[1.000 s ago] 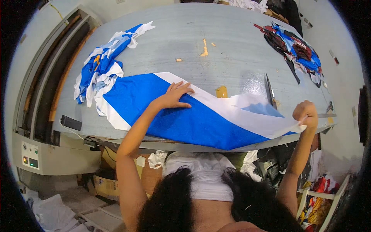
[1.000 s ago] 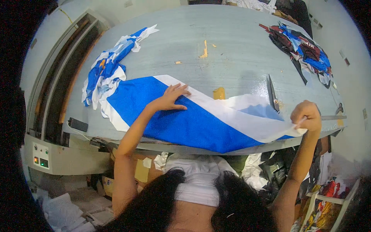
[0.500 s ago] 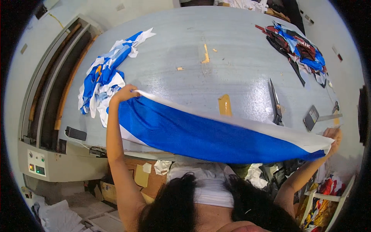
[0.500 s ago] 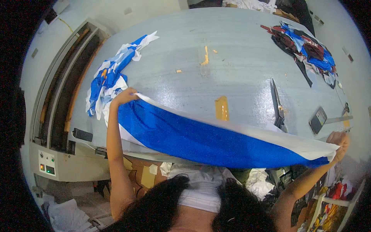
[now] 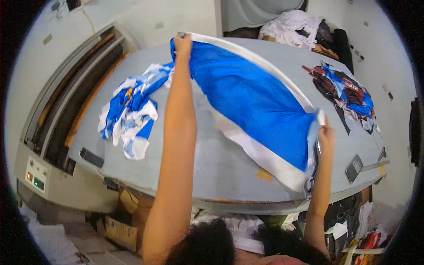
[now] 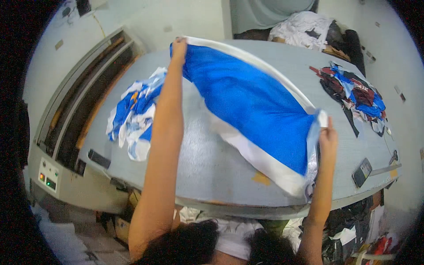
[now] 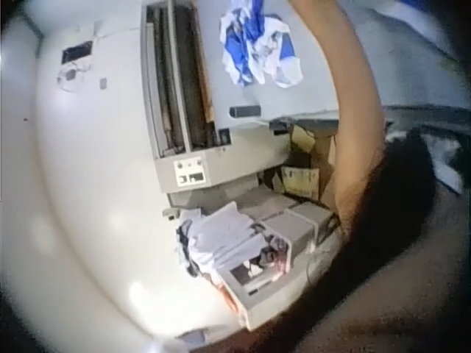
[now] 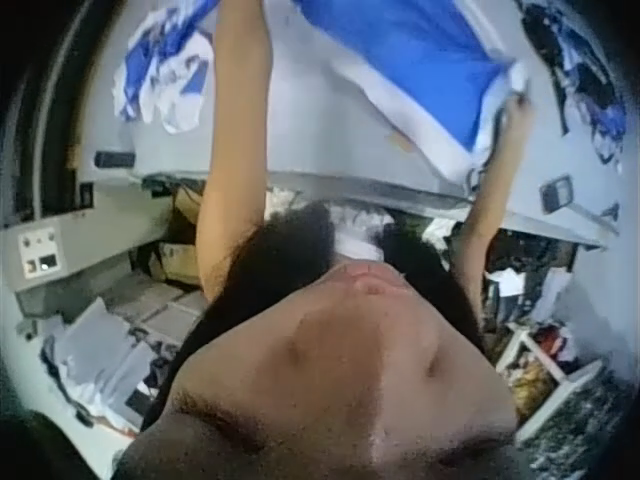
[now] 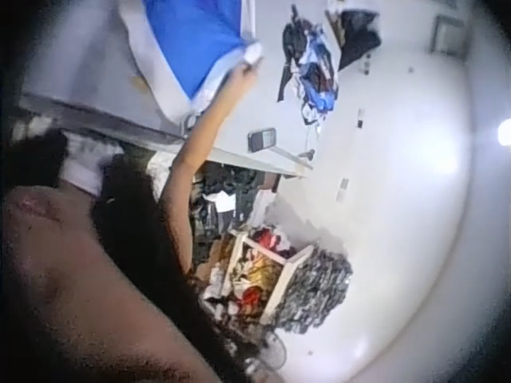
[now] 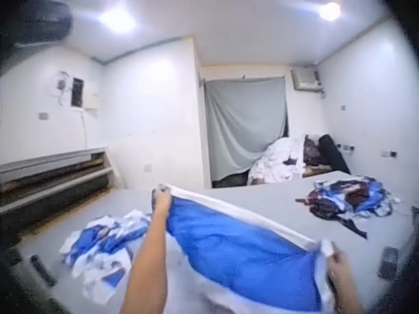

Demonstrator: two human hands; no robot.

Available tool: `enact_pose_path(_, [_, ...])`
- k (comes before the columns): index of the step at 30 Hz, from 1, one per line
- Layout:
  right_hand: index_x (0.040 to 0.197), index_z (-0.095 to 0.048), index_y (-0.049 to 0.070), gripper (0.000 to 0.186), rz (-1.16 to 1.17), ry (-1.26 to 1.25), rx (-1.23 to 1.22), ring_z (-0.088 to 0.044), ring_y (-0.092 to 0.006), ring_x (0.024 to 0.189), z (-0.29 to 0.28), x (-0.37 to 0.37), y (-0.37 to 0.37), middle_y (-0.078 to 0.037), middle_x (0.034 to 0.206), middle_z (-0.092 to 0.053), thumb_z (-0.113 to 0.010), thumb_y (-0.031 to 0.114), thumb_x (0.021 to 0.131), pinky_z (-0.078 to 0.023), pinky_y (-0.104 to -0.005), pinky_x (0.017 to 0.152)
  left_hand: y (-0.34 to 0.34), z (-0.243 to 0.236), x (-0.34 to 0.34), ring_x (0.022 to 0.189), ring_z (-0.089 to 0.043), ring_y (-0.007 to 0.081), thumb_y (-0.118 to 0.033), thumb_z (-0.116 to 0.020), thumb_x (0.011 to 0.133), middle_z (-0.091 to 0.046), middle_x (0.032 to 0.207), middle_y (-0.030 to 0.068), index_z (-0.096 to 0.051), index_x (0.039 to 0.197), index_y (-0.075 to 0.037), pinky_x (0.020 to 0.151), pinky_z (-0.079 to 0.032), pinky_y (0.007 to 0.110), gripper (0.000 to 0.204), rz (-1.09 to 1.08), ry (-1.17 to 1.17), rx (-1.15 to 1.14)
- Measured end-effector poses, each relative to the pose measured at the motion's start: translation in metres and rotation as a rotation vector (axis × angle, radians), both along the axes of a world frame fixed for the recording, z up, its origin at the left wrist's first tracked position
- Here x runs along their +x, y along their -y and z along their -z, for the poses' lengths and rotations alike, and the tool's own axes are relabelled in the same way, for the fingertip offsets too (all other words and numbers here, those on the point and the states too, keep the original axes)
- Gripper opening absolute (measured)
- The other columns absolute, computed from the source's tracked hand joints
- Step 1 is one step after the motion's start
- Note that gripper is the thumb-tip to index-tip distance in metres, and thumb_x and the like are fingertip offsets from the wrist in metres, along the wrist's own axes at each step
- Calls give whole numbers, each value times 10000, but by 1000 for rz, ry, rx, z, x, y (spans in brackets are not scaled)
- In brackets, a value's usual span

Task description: The person is using large scissors to cut jersey fabric according to pre-printed patterns and templates, then organizing the pieces.

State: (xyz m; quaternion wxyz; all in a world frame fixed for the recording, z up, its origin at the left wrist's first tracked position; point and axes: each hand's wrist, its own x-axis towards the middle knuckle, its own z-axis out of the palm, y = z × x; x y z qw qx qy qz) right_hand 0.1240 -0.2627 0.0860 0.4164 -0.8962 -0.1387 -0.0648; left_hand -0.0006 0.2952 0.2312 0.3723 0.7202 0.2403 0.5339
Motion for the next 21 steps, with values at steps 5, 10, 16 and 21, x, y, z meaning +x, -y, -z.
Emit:
enact_pose_path(5, [1165,-462,-69,334,-54,-525,1310,-511,-260,1062,77,6,10,-176,1133,-529,-384,10,850,-394,-364,955,192,58,131,1321,-80,397,-556,-424,824,-51,1454,169,-196,1389,-244,966,-33,663,684,221,-511,397])
enact_pose_path(10, [1105,-531,-46,335,-172,-573,1170,-554,-195,836,95,-10,5,-125,974,-579,-389,-1,805,-438,-263,776,259,155,116,1301,-162,388,-505,-388,861,-121,1442,166,-259,1369,-223,956,-76,670,595,219,-573,409])
enact_pose_path(16, [1012,-588,-10,238,-186,-94,440,-463,-82,618,103,-20,-9,-56,776,-582,-508,96,816,-383,-236,566,253,244,98,1271,-279,337,-441,-367,880,-328,1364,164,-407,1300,-167,993,-132,609,503,267,-816,600])
enact_pose_path(21, [1032,-575,-7,280,-173,-105,65,-552,-219,726,60,-57,-35,-147,899,-607,-576,112,779,-434,-283,693,246,249,83,1277,-272,330,-427,-376,879,-338,1360,161,-424,1289,-157,1008,-135,584,494,190,-796,563])
